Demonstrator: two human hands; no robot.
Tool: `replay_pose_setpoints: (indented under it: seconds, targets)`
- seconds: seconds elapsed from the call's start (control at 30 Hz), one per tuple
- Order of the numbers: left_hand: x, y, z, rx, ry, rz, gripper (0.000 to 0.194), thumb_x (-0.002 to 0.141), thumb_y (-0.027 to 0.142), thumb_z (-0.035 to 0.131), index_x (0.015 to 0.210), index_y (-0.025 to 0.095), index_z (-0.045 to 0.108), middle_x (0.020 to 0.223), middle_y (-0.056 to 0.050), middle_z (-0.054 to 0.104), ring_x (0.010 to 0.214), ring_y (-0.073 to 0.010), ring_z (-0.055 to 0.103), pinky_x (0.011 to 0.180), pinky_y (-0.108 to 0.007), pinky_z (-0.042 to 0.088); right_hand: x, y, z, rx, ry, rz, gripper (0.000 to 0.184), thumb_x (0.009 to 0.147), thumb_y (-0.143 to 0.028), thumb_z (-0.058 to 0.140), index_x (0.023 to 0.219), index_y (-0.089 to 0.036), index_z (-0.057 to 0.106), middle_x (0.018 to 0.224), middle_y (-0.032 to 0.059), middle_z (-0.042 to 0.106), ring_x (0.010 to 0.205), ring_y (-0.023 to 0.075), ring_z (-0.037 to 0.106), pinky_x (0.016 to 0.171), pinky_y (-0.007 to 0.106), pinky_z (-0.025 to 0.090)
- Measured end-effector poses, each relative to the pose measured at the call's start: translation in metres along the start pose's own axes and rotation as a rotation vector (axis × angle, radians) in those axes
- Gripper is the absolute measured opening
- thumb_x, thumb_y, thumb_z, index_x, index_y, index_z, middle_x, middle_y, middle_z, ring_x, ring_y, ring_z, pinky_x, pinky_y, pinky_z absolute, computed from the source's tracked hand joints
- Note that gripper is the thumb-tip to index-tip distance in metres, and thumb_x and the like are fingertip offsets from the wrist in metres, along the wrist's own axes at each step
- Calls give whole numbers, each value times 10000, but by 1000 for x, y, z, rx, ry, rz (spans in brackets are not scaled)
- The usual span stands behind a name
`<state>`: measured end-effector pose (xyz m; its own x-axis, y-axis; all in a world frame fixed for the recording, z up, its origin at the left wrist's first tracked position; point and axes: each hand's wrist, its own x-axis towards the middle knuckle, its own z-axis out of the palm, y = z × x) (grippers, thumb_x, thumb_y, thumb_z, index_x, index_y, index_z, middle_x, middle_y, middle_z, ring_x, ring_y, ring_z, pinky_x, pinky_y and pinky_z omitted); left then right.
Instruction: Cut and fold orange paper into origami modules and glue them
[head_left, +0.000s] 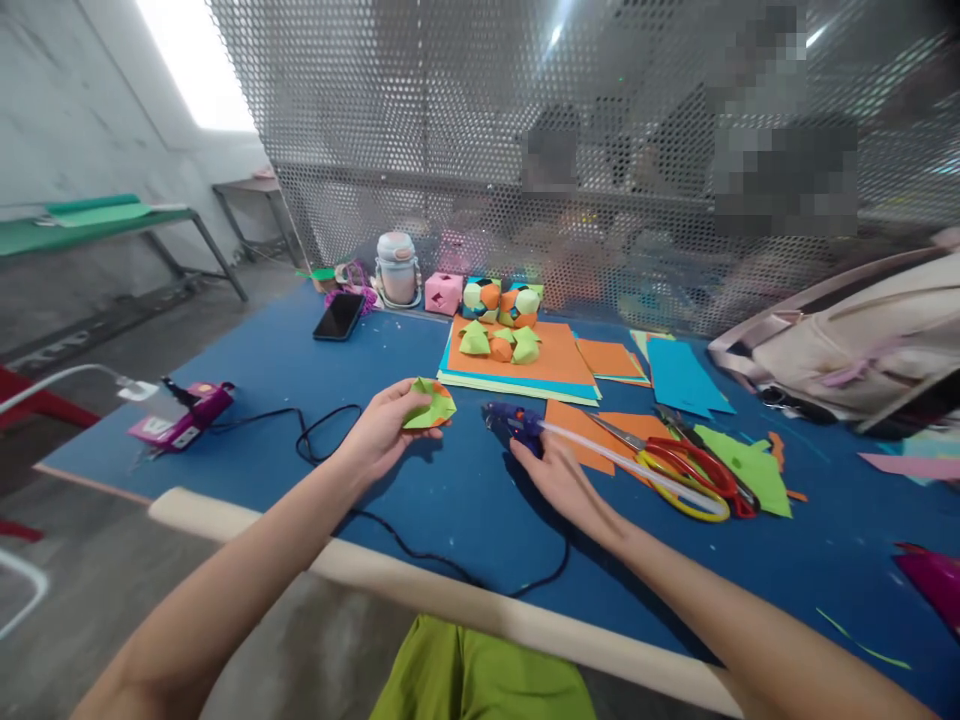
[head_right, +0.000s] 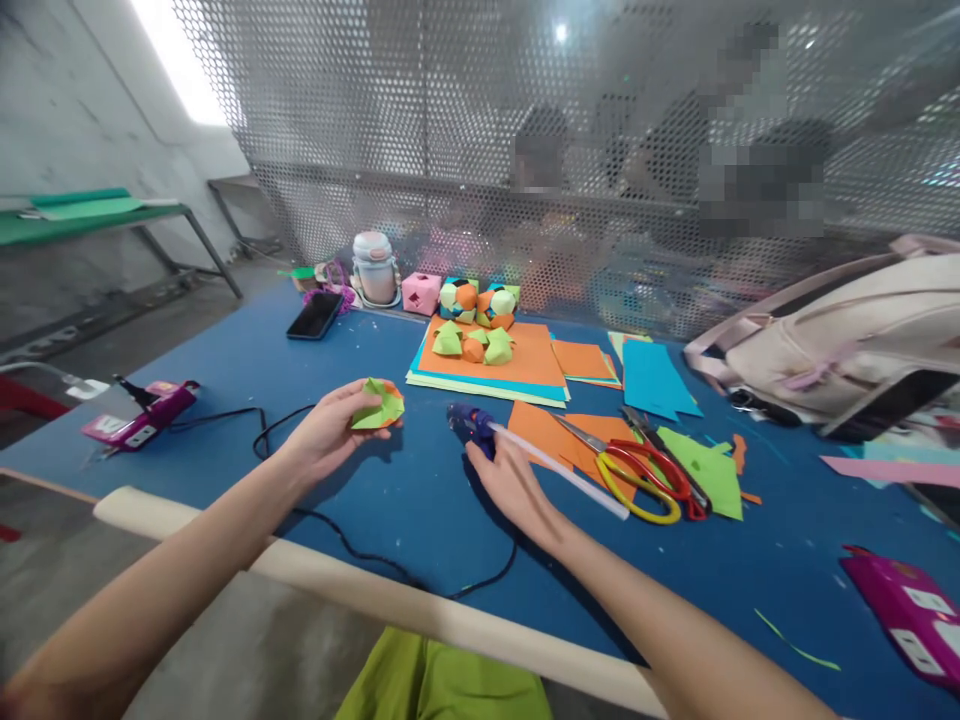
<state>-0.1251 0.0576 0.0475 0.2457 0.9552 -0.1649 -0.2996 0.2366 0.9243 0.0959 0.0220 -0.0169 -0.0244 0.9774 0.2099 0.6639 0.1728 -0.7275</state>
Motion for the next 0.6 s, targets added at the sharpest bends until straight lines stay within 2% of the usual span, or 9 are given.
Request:
replay_pose_setpoints:
  seconds: [0.1, 0.2, 0.3, 0.43, 0.6]
  targets:
    - [-6, 6, 3, 19, 9, 9, 220, 681, 121, 610, 901, 113, 609, 794, -76, 675, 655, -164, 662, 486, -211, 521, 9, -13, 12, 21, -18, -57, 349, 869, -343, 410, 1067, -125, 596, 973, 115, 669, 887, 243, 622, 790, 379, 487]
    - [-18, 11, 8, 32, -1, 48, 218, 675, 140, 632, 892, 122, 622, 810, -60, 677, 664, -166, 663, 487, -215, 526, 28, -34, 30, 50, -59, -164, 301, 874, -298, 421, 1085, -176, 597, 1051, 71, 657, 962, 206, 602, 850, 323, 463]
    - [-34, 9, 9, 52, -4, 64, 229, 682, 165, 655, 907, 138, 626, 806, -43, 674, 677, -164, 656, 504, -224, 533, 55, -57, 55, 58, -84, -220, 265, 864, -241, 437, 1070, -209, 600, 1024, 33, 665, 909, 190, 609, 819, 297, 468]
    - [-58, 2, 5, 91, 11, -9, 217, 704, 195, 666, 910, 135, 631, 805, -48, 667, 668, -153, 636, 513, -228, 531, 92, -75, 88, 44, -79, -220, 257, 878, -232, 424, 1064, -157, 585, 1017, 76, 657, 896, 199, 606, 826, 297, 458]
    - [-81, -8, 1, 83, 109, -100, 214, 689, 192, 686, 895, 154, 641, 886, -50, 675, 667, -151, 634, 504, -225, 518, 119, -79, 117, 8, -67, -156, 262, 885, -192, 417, 1099, -107, 541, 1120, 147, 606, 1037, 232, 560, 918, 331, 402]
